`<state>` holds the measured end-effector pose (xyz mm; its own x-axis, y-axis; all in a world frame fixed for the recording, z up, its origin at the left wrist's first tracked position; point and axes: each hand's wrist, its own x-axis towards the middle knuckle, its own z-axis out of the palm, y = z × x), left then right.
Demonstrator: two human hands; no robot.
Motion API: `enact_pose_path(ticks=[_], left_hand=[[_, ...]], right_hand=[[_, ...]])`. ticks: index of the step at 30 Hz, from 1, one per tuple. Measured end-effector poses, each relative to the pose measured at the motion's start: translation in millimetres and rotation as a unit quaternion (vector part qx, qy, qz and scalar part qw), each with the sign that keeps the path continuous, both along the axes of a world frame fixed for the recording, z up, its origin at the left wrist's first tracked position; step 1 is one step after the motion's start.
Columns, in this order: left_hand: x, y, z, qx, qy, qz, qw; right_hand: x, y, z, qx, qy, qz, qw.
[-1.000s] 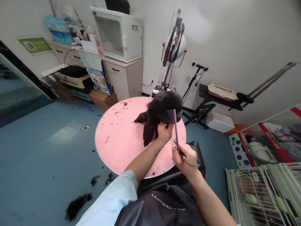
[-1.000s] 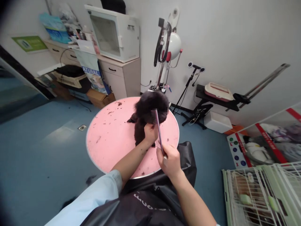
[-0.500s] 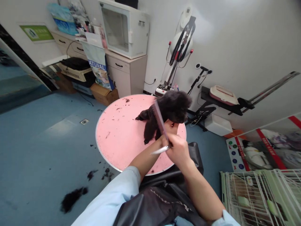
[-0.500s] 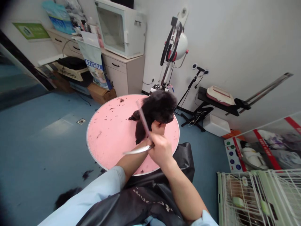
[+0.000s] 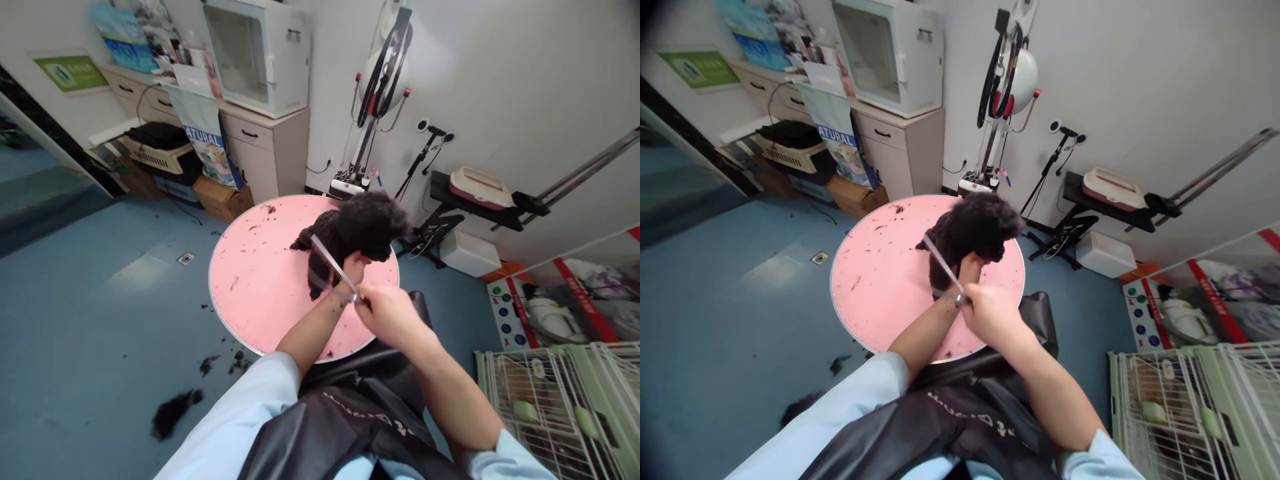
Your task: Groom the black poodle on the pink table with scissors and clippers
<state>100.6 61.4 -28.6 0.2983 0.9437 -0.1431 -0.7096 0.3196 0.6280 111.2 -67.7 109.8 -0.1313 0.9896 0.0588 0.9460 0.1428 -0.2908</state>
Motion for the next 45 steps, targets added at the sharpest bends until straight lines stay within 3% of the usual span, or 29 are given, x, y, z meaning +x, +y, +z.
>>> enact_pose_path(ticks=[2,3,4,5,6,8,9,11,13,15,16,18,21,24,26,30,33,35,39,42,45], left_hand=[[-3.8,2.3,5.3,-0.041,-0.092,-0.025,0.995],[-5.6,3.5,9.8,-0.058,-0.134,-0.037,0.989],[-7.3,4.5,15.2,-0.071,-0.161,-0.046,0.983],[-8.8,5.1,21.2,-0.081,-0.173,-0.055,0.980],[-10.2,5.5,27.2,-0.090,-0.176,-0.060,0.978],[-12.3,5.3,38.2,-0.107,-0.182,-0.076,0.975],[-12.9,4.9,42.6,-0.110,-0.188,-0.084,0.972],[-13.2,3.8,48.3,-0.108,-0.205,-0.093,0.968],[-12.5,2.5,50.7,-0.100,-0.211,-0.096,0.968],[-11.5,1.1,51.6,-0.098,-0.208,-0.097,0.968],[-10.8,0.4,52.0,-0.099,-0.207,-0.100,0.968],[-8.5,-0.9,53.0,-0.102,-0.214,-0.105,0.966],[-2.1,-1.3,52.9,-0.100,-0.239,-0.111,0.959],[2.1,0.1,46.4,-0.093,-0.251,-0.105,0.958],[-4.0,0.9,38.2,-0.076,-0.220,-0.112,0.966],[-46.5,4.5,26.4,-0.041,-0.068,-0.141,0.987],[-83.3,13.8,38.0,-0.093,-0.080,-0.107,0.987],[-97.0,23.3,53.9,-0.124,-0.117,-0.095,0.981],[-98.6,41.2,76.4,-0.194,-0.153,-0.086,0.965],[-93.6,45.6,74.0,-0.221,-0.179,-0.077,0.956],[-91.1,44.3,64.0,-0.186,-0.183,-0.082,0.962]], right_hand=[[6.9,-20.7,-26.8,-0.027,0.110,0.107,0.988],[11.1,-33.0,-46.7,-0.009,0.183,0.113,0.977],[16.1,-44.7,-69.8,0.021,0.254,0.072,0.964],[22.1,-54.7,-94.9,0.060,0.324,-0.016,0.944],[29.1,-61.9,-120.3,0.105,0.382,-0.131,0.909],[45.5,-66.0,-165.1,0.112,0.439,-0.274,0.848],[54.5,-63.2,-181.5,0.086,0.443,-0.293,0.843],[72.5,-52.1,-197.4,-0.004,0.438,-0.270,0.858],[88.9,-41.2,-188.3,-0.126,0.410,-0.224,0.875],[102.4,-37.6,-156.9,-0.222,0.397,-0.184,0.871],[107.8,-39.1,-134.9,-0.247,0.404,-0.163,0.865],[115.2,-45.3,-84.8,-0.285,0.459,-0.053,0.840],[113.8,-46.7,-16.0,-0.397,0.437,0.090,0.802],[99.2,-26.4,13.3,-0.467,0.385,0.134,0.785],[88.9,-8.6,4.1,-0.436,0.399,0.138,0.795],[75.3,10.9,-54.3,-0.245,0.511,0.122,0.815],[63.7,11.3,-96.0,-0.198,0.546,0.082,0.810],[53.9,8.6,-111.8,-0.197,0.556,0.063,0.805],[40.3,3.0,-118.4,-0.215,0.566,0.053,0.794],[38.9,0.3,-116.0,-0.219,0.562,0.055,0.796],[39.9,-1.8,-115.4,-0.230,0.547,0.049,0.803]])
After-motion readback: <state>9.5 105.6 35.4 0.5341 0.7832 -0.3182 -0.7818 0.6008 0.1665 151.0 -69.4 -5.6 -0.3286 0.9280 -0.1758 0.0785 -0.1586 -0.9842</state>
